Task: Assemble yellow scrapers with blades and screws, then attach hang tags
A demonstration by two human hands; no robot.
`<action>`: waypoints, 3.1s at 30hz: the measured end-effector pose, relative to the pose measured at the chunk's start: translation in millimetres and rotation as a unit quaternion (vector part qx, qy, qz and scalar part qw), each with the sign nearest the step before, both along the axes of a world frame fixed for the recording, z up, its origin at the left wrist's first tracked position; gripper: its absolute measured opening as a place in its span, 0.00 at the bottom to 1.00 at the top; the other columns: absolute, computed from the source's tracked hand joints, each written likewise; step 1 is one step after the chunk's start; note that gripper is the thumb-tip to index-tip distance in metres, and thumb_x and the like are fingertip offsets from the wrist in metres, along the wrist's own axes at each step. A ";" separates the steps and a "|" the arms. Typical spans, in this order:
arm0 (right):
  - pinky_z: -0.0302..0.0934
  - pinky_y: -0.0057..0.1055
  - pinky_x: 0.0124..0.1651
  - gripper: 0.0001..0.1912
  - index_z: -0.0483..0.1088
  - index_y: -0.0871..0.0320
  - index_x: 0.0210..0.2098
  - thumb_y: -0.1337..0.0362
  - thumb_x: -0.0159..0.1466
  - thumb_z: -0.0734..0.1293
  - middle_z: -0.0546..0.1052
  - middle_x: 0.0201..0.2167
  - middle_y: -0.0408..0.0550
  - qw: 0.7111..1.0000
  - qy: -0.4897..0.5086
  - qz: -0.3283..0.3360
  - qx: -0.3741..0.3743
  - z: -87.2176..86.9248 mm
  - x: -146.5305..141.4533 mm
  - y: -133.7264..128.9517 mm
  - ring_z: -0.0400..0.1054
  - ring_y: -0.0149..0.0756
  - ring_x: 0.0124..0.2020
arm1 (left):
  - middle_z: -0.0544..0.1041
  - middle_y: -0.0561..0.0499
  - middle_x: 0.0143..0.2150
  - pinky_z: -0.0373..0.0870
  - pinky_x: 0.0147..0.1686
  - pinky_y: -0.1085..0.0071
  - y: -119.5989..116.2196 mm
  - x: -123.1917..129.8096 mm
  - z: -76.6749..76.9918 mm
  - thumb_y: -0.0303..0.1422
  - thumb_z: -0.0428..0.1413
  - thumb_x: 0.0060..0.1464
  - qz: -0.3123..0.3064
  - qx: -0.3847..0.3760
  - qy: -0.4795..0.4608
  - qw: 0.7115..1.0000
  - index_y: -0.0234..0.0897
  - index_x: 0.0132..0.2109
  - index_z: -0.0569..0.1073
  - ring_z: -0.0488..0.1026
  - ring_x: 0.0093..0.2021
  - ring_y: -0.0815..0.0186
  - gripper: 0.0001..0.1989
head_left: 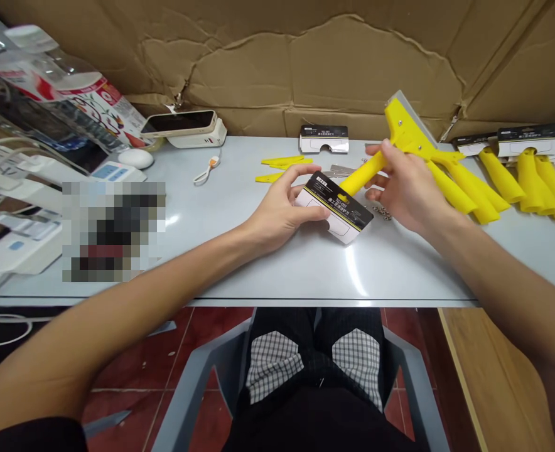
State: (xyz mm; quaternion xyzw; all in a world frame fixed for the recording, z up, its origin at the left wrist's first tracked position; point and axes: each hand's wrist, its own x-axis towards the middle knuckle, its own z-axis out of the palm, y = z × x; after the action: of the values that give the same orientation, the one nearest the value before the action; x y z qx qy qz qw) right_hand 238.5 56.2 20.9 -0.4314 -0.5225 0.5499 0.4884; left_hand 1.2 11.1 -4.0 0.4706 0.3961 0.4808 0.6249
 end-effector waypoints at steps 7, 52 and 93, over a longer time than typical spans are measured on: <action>0.71 0.38 0.33 0.24 0.72 0.49 0.42 0.42 0.65 0.81 0.76 0.36 0.48 0.999 0.007 -0.037 0.025 4.3 4.7 8.3 0.75 0.40 0.36 | 0.83 0.49 0.51 0.83 0.54 0.57 3.1 1.7 4.9 0.25 0.78 0.41 -0.012 -0.022 -0.038 0.999 0.41 0.54 0.76 0.83 0.49 0.58 0.33; 0.72 0.37 0.31 0.17 0.81 0.51 0.40 0.53 0.61 0.87 0.80 0.34 0.46 0.998 -0.041 0.030 0.021 -7.5 -0.4 -2.0 0.73 0.37 0.32 | 0.83 0.45 0.61 0.83 0.55 0.53 8.7 -10.8 -6.8 0.32 0.80 0.47 -0.055 0.038 0.003 0.998 0.51 0.75 0.67 0.87 0.53 0.50 0.53; 0.60 0.31 0.23 0.27 0.71 0.54 0.59 0.63 0.64 0.81 0.77 0.34 0.39 0.921 -0.198 0.324 -0.085 -0.7 -6.3 -24.8 0.66 0.28 0.21 | 0.83 0.48 0.50 0.82 0.51 0.57 38.6 -22.8 -11.6 0.26 0.75 0.42 0.137 0.103 0.034 0.985 0.42 0.47 0.73 0.83 0.48 0.57 0.26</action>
State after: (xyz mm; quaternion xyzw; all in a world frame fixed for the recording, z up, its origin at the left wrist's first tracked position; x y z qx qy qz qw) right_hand 232.2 31.4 20.2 -0.3785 -0.6711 0.6239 0.1308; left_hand -21.7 49.6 -15.6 0.4897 0.4263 0.5836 0.4877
